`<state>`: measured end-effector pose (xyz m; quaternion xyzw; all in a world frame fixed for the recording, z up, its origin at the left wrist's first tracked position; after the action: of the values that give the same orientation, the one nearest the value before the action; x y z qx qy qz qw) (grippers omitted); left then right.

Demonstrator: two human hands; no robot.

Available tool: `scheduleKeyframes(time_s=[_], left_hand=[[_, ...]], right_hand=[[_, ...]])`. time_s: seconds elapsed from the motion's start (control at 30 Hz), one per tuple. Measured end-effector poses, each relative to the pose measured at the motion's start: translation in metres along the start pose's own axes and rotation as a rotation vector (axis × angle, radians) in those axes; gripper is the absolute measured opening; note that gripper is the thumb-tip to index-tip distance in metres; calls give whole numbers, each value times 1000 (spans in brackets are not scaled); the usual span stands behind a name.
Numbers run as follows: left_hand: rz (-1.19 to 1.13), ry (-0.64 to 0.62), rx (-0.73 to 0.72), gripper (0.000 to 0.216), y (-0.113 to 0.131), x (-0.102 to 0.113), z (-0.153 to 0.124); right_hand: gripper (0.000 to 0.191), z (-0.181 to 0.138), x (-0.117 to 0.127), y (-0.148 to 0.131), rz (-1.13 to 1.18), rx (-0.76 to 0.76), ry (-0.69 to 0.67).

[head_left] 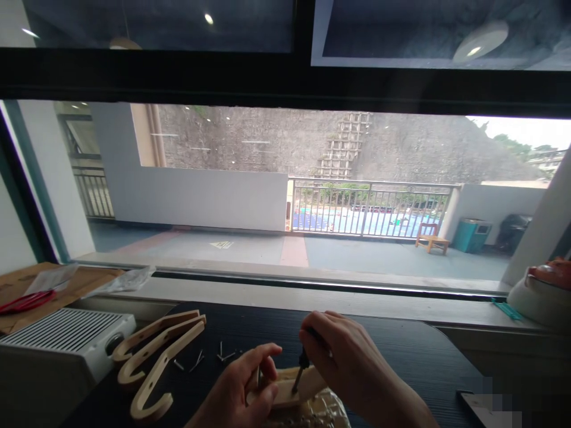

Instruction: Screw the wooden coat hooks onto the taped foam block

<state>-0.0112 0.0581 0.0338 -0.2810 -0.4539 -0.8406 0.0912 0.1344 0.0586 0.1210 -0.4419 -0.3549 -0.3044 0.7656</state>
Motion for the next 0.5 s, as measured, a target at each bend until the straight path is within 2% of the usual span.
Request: scheduleKeyframes(time_s=[0.5], left_hand=[[37, 9, 0, 35, 4, 1, 0]], right_hand=[[18, 3, 1, 1, 4, -15, -14]])
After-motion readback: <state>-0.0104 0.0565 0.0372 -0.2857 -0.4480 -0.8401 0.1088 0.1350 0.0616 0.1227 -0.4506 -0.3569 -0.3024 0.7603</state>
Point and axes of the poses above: each hand's wrist, its own z-axis towards the middle knuckle, its own x-axis out of the back of the hand, y = z × x, the point moved 7 cm from there along z, towards the middle knuckle, and after that the axes turned 14 degrees about -x, right-handed, at the moved point
